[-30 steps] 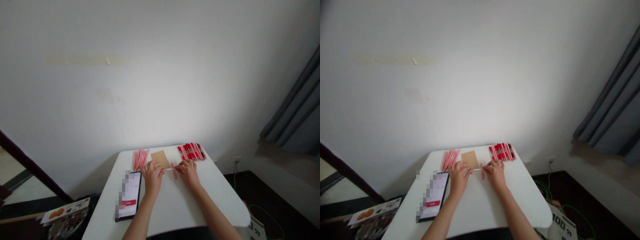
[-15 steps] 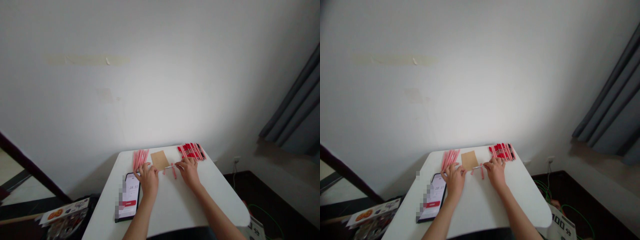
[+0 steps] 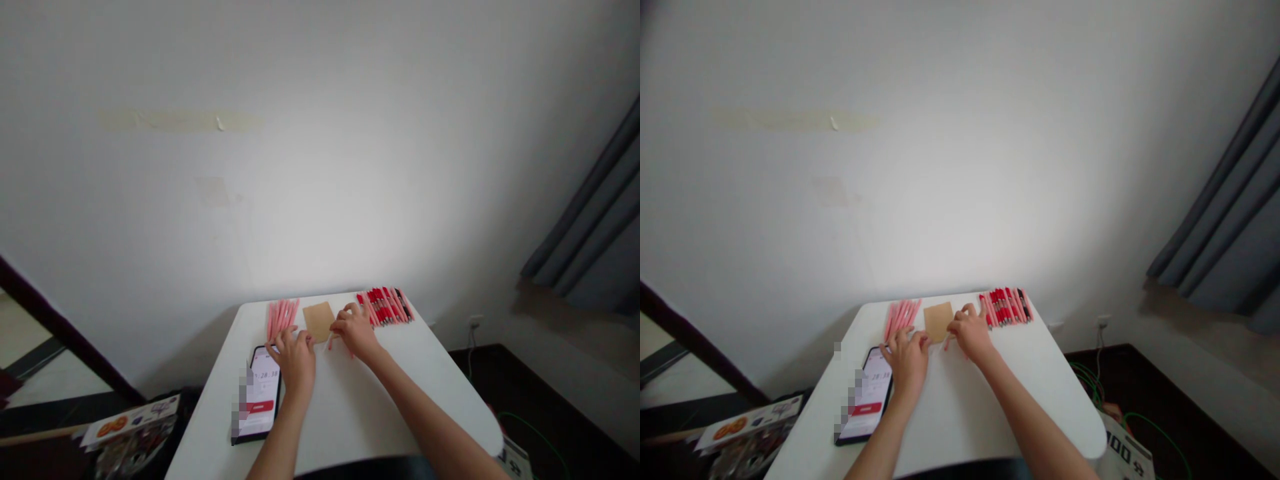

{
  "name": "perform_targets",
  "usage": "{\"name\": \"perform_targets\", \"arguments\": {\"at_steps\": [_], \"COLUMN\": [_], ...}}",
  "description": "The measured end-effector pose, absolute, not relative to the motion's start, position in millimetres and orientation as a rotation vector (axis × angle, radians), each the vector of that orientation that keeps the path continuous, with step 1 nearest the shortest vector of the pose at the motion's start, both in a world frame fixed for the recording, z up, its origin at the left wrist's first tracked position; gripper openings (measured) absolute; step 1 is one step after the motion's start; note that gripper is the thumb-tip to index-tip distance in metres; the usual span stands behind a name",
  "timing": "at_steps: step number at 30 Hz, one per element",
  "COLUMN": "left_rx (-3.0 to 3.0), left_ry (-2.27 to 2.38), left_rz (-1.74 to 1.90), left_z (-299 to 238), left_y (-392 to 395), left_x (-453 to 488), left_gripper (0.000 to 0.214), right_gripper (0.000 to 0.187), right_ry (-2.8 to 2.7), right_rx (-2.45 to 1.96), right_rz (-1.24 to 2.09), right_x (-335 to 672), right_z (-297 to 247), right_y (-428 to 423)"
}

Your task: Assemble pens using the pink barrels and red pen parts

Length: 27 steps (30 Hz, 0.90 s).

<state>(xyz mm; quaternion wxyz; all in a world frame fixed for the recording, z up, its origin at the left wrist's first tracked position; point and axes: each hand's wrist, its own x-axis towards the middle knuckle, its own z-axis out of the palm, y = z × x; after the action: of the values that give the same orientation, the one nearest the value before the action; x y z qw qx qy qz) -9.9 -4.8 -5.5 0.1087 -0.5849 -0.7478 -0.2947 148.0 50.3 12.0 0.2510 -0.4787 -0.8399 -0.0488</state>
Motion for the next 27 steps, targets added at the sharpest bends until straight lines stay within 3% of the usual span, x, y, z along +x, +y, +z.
{"name": "perform_targets", "arguments": {"at_steps": [19,27], "left_rx": [-1.692,-1.749], "left_ry": [-2.188,-2.100], "left_rz": [-0.858,-0.918], "left_z": [-10,-7], "left_y": [-3,-2], "left_x": [-13,-14], "left_gripper": [0.016,0.016], "right_gripper": [0.013,0.021], "right_ry": [-2.391,-2.371], "right_rx": [-1.238,-1.276], "right_rz": [-0.042,-0.003], "right_x": [131,136], "right_z": [1,0], "right_y": [66,67]}}
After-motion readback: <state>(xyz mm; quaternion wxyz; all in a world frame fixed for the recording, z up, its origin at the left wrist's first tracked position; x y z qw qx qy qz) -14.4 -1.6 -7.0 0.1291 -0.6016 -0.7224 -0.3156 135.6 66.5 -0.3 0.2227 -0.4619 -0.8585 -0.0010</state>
